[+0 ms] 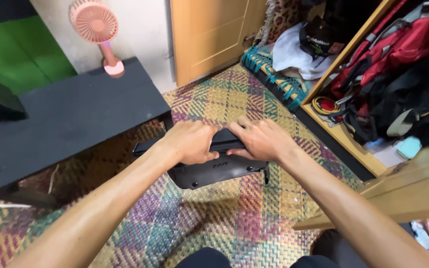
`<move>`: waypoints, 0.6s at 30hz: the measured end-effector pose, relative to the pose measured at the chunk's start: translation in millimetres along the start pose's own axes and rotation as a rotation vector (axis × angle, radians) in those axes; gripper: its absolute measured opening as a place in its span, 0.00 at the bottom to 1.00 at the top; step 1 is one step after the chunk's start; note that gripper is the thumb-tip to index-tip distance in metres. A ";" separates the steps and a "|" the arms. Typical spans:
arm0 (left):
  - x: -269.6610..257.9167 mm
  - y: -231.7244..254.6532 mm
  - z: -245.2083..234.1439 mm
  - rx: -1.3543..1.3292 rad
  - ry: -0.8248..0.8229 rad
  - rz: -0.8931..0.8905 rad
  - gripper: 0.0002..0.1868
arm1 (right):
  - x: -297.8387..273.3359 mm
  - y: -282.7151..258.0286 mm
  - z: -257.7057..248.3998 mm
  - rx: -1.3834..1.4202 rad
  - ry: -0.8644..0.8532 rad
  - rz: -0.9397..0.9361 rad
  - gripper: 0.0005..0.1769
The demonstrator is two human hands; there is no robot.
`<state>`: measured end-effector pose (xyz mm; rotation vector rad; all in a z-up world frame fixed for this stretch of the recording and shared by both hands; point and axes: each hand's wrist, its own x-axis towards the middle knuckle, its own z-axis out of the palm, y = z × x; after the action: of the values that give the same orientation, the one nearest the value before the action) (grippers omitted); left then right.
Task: The person puts away items by placing a bag in a closet, folding socks and putting them into a drawer, hanging a cap and jeans on hooks, and folding pants on the bed.
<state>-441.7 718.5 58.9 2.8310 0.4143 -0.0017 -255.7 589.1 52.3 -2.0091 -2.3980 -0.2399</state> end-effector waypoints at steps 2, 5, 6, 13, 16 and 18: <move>12.0 -12.0 -8.9 -0.009 -0.015 -0.021 0.26 | 17.0 12.4 1.4 -0.010 -0.027 0.013 0.32; 31.6 -26.3 -25.9 -0.016 -0.033 -0.064 0.24 | 40.3 33.1 0.2 -0.003 -0.009 -0.006 0.32; 37.4 -29.4 -32.4 -0.016 -0.044 -0.087 0.24 | 47.0 39.5 -1.7 0.008 0.037 -0.036 0.32; 60.4 -35.0 -81.0 0.034 0.013 -0.117 0.25 | 78.7 73.3 -42.6 -0.021 -0.018 -0.038 0.32; 58.8 -23.7 -101.0 0.050 0.013 -0.133 0.24 | 80.3 80.1 -66.2 -0.001 0.133 -0.128 0.30; 57.3 -13.7 -111.0 0.067 0.067 -0.125 0.25 | 78.0 81.3 -78.5 -0.019 0.103 -0.117 0.31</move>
<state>-395.0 777.6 159.5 2.8718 0.6164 0.0548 -197.6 669.7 147.1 -1.8170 -2.4614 -0.3592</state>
